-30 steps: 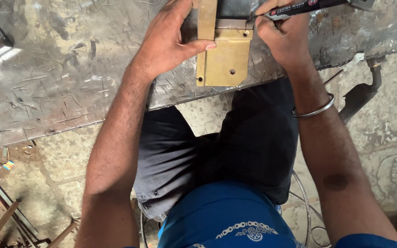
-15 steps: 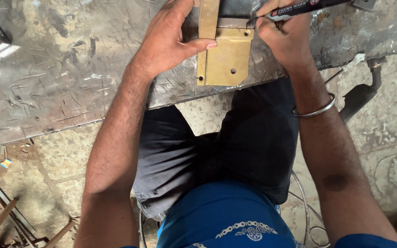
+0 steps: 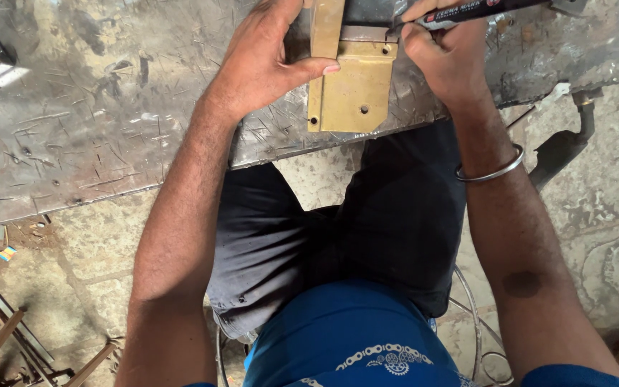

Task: The person marks layout lines on small metal bracket pieces at a workbench. They hold each metal piece against a wooden guide block and use a marker to draw lines along the edge, repositioning the pieces repeatedly to mark different edges.

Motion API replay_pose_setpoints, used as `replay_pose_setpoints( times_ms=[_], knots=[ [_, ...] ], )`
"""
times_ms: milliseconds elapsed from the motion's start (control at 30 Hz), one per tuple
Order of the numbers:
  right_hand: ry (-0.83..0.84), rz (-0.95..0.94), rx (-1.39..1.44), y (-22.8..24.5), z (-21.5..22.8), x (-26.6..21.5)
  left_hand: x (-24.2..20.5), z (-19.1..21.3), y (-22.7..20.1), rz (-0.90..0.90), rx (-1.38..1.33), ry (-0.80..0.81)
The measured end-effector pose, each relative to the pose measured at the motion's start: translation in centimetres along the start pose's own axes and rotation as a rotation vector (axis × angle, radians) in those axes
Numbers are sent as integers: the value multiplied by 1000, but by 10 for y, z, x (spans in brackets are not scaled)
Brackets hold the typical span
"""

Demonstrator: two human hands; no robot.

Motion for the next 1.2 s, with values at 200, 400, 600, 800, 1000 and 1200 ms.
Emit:
replay_pose_setpoints(
  times_ms=[200,400,600,800,1000,1200],
  knots=[
    [-31,-69,21,-2,-1,0,0,3,-6,49,-32,14],
    [-61,-13,18,-15,-3,-5,3,6,-11,74,-47,26],
    [-226,-91,458,-10,-2,4,3,10,-16,50,-80,22],
    [-239,-68,376,-15,-3,5,5,8,-23,47,-81,-8],
    [-243,4,171,7,-5,10,-10,3,-67,-5,-253,-223],
    [-234,68,191,3,-7,14,21,27,-59,-43,-633,-72]
  ],
)
Point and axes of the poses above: each hand's wrist, its own x-axis towards the middle knuckle, its own z-axis out of the back of the hand, y = z × x, the point moved 2 cm from there along x, towards the middle knuckle, and after that the axes turned 12 degrees about y, right-handed, at the moved point
